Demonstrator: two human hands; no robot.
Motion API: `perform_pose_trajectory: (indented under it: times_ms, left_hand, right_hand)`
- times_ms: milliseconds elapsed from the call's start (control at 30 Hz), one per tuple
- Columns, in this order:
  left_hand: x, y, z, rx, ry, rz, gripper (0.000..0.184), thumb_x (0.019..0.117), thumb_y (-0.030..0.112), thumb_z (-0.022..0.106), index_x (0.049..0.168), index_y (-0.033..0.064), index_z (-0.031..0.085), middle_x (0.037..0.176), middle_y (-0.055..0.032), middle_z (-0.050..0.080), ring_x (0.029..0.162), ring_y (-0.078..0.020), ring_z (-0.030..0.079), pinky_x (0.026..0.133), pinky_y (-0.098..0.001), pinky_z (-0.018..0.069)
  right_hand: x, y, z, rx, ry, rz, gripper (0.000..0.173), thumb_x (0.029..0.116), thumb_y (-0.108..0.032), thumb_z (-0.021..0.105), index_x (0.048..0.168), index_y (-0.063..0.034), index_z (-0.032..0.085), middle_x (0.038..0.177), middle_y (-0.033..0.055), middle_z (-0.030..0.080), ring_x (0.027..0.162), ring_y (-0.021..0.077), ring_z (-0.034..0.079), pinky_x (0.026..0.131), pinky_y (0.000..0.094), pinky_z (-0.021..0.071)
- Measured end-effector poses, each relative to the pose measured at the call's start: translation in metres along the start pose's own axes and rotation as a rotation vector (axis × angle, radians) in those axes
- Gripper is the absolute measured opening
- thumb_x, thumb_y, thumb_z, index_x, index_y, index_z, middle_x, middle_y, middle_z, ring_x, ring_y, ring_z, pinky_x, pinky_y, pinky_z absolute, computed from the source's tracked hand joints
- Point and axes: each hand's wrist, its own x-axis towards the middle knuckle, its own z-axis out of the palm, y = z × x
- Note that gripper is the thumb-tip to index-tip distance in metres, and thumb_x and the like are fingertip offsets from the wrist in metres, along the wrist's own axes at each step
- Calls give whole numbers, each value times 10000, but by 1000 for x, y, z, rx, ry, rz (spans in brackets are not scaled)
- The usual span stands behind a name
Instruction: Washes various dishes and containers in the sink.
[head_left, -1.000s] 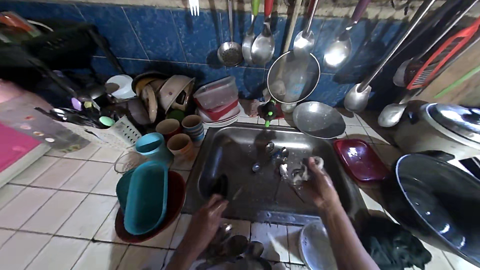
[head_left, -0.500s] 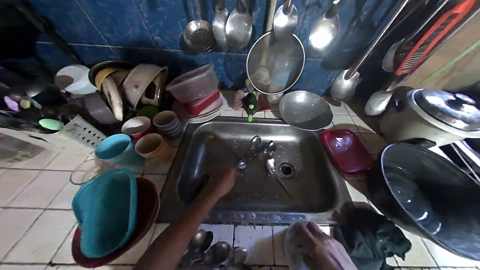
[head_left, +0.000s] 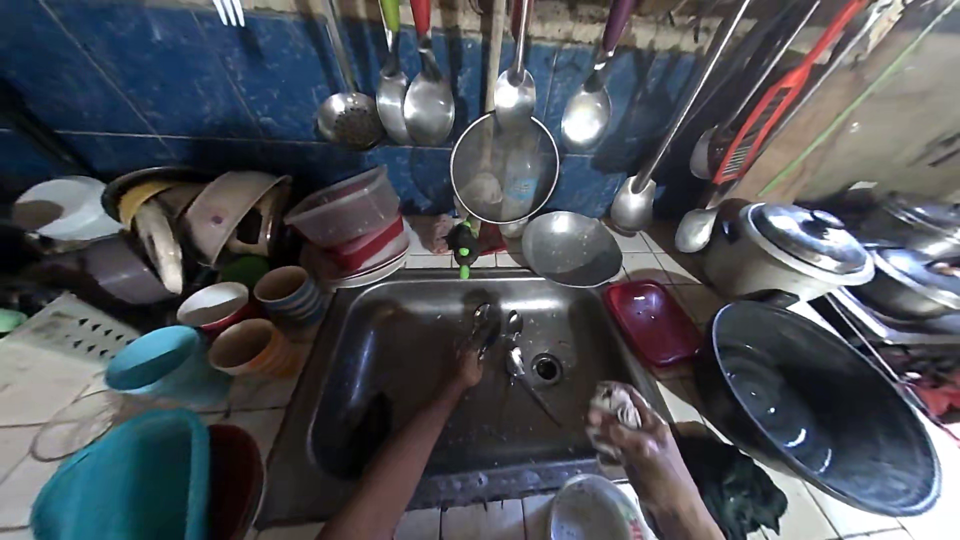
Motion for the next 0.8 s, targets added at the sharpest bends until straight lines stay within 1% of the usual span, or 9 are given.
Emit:
perform_pose_trajectory:
  times_ms: [67,133,200,333,400,500,600,733,800]
  left_hand:
    - [-20,4,-7,-155,-3,92,418,1097,177,421,1419,-83,478,1362,-276,577,1276,-373,572,1104,-488,427]
    - [-48,14,-10,-414,-6,217,385,1118,143,356,1425,-82,418,1090,-230,627,931,-284,634,862,-408,526]
    - [-80,33,-12,-578,0,298,371,1113,123,349,1418,-79,409,995,-179,615,793,-209,621,754,-359,546]
    - [-123,52,-2,-683,218,370,476,979,-9,538,1426,-129,426,1139,-216,666,938,-184,693,881,-339,572]
    - [-130,47,4,-733,275,369,420,1009,5,483,1407,-119,430,925,-125,638,706,-111,630,689,-281,561]
    - [-133,33,7,-628,333,430,417,1008,16,464,1402,-119,481,1052,-207,660,883,-209,640,845,-351,539]
    - [-153,30,-6,-371,279,434,381,1053,37,448,1410,-74,522,1167,-272,665,1029,-344,669,961,-455,523]
    - [-156,7,-20,-40,349,563,376,1026,-49,445,1378,-80,573,1303,-274,649,1182,-405,660,1046,-482,503]
    - [-149,-10,-33,134,518,763,305,989,-54,513,1252,-75,666,1223,-257,695,1116,-392,702,981,-462,556]
  right_hand:
    - [30,1,19,241,103,54,270,943,-34,604,1206,-17,545,765,37,644,563,114,611,480,283,547]
    - [56,7,42,384,114,94,170,1047,-112,534,1201,-41,524,732,29,617,541,106,593,477,282,543]
    - [74,21,71,322,54,58,236,1062,-144,531,1255,-11,510,815,63,642,629,123,623,569,297,563]
    - [82,38,123,-202,-46,-200,463,970,-132,671,1362,70,529,1147,202,667,1005,219,670,914,392,557]
    - [81,30,131,-388,-31,-273,486,970,-128,660,1388,74,519,1215,255,659,1101,309,666,994,465,520]
    - [82,24,137,-378,65,-282,479,987,-101,611,1409,86,481,1155,251,684,1048,311,689,954,475,541]
    - [103,19,123,-247,168,-266,390,1031,-163,569,1335,77,521,973,177,678,798,211,666,746,411,572]
    - [112,8,86,-309,-40,-123,275,1021,-174,596,1190,36,649,962,108,695,825,137,657,786,350,558]
    - [106,-4,65,-308,-266,64,215,1031,-152,590,1169,5,639,916,46,689,753,81,657,696,261,571]
